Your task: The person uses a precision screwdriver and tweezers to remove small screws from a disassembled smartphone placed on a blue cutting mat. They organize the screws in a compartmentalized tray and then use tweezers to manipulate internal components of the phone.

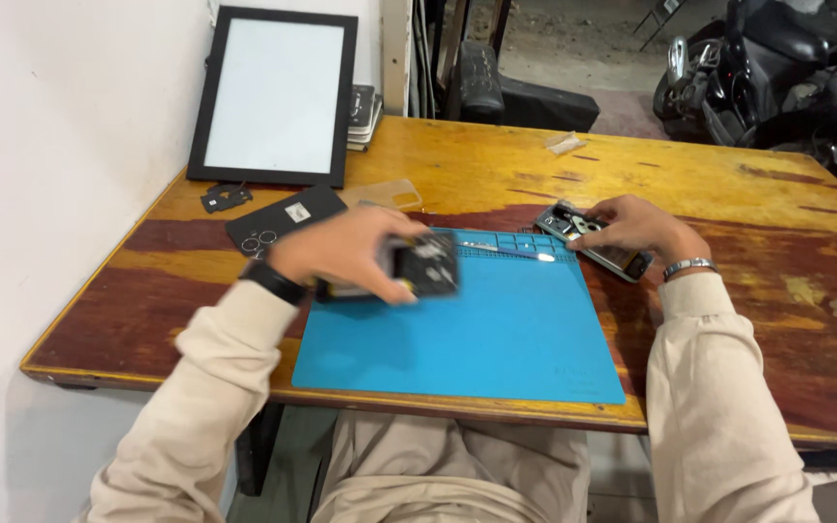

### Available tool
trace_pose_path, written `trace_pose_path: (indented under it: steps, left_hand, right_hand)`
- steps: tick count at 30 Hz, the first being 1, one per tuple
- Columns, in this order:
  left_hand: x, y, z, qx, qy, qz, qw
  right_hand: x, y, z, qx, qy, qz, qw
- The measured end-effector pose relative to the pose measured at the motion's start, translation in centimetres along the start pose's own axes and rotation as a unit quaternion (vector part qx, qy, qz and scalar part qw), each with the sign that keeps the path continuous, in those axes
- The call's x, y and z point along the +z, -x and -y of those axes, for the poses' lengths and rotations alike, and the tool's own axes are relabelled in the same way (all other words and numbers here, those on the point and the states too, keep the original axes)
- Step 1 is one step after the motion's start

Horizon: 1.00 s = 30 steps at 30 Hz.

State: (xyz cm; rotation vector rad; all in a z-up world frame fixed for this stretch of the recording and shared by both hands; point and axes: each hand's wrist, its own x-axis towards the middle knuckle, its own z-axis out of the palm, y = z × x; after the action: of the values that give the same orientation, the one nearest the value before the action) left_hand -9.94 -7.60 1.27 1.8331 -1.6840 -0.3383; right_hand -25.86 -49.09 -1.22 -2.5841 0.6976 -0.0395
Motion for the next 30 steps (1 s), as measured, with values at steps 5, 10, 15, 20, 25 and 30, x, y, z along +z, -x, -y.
trace_pose_path:
  steps: [5,10,15,20,25,30]
  left_hand:
    - [5.0,-1.3,-2.6,0.076,-0.089,0.065,0.991]
    - [6.0,-0.8,-2.4,0.054,-0.052,0.068,0.995]
    - [6.3,-0.5,-2.2,0.112,-0.119,0.023,0.986]
    - [5.7,-0.7,-2.0,0.1,-0.087,0.04,0.99]
    - [5.5,-0.5,-2.2,0.095,-0.098,0.029,0.99]
    - [5.9,-1.0,-2.5,0.1,-0.046,0.018,0.994]
  right_hand:
    - [0.1,0.2,0.3,0.005,-0.001,0.0,1.0]
    - [0.1,0.3,0.3,0.014,-0.001,0.011,1.0]
    - [0.0,0.3,0.4,0.002,0.016,0.003,1.0]
    - [0.4,0.1,-0.2,-0.021,0.037,-0.019,0.999]
    - [0.5,-0.1,0.9,-0.114,0.04,-0.129,0.984]
    - [1.6,0.8,4.1,-0.223,0.021,-0.121,0.967]
